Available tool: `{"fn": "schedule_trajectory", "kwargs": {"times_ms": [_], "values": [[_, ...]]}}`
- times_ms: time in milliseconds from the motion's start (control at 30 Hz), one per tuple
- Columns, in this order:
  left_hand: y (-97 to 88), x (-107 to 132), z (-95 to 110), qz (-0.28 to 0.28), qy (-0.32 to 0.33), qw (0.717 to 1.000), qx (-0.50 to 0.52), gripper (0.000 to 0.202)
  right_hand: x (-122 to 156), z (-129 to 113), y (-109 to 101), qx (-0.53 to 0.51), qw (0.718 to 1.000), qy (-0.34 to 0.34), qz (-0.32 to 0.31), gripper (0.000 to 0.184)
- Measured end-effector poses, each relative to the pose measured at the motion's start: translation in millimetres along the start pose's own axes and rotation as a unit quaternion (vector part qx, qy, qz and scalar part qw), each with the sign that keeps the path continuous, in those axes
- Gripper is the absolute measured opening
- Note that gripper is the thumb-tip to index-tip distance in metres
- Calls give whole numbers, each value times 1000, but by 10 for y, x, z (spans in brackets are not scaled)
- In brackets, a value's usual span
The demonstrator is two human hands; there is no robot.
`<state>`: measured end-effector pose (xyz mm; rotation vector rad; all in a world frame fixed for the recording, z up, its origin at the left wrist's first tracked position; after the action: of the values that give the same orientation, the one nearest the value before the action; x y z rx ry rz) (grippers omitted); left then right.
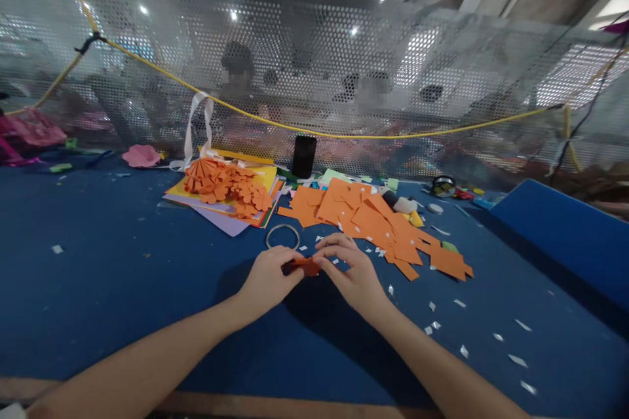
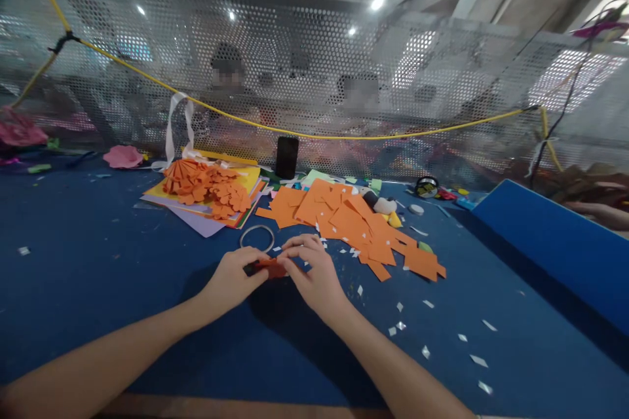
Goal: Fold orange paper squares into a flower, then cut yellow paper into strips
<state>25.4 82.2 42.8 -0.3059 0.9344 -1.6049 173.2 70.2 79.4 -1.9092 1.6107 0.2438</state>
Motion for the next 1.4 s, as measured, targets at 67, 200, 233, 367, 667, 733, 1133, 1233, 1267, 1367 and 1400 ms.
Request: {"fn": "schedule_trajectory", "kwargs": {"times_ms": [67,200,233,367,667,733,1133,1233,1267,1367,1400], "values": [[-59,-28,-61,10,-20,1000,13,10,0,132,-57,-17,998,56,18,14],[-388,-185,-303,58,-85,994,44,21,-8,312,-161,34,995,88,29,29],[-485,-236,-376,69,-102,991,56,27,-25,310,-147,60,996,69,15,27],[-732,-406,-611,81,-144,981,98,36,-122,305,94,112,992,9,-64,27],[-655,-441,-904,63,-155,983,72,47,-174,423,387,217,949,-60,-219,23],[-680,-433,-968,72,-150,985,40,51,-127,459,298,239,943,-59,-222,25],[-180,-187,-146,38,234,913,-333,31,-454,348,385,239,926,-83,-281,22],[-39,-191,-179,-19,251,905,-342,24,-507,522,210,248,933,-62,-254,22],[-39,-204,-203,-23,244,907,-342,24,-528,613,85,261,935,-49,-235,24],[-109,-265,-247,-13,203,920,-336,26,-567,919,-395,314,934,1,-173,38],[-136,-297,-244,-6,186,925,-330,32,-566,1015,-543,329,930,18,-162,41]]}}
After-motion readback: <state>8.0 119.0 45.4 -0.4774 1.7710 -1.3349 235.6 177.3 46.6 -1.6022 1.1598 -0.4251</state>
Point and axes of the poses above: each hand's wrist, its own x-axis away from the middle knuckle, its own y-axis out of the palm, z = x × y, the point moved 9 cm from there along -x, towards the middle knuckle, and after that the axes turned 15 degrees about -x, right-handed, at the moved point
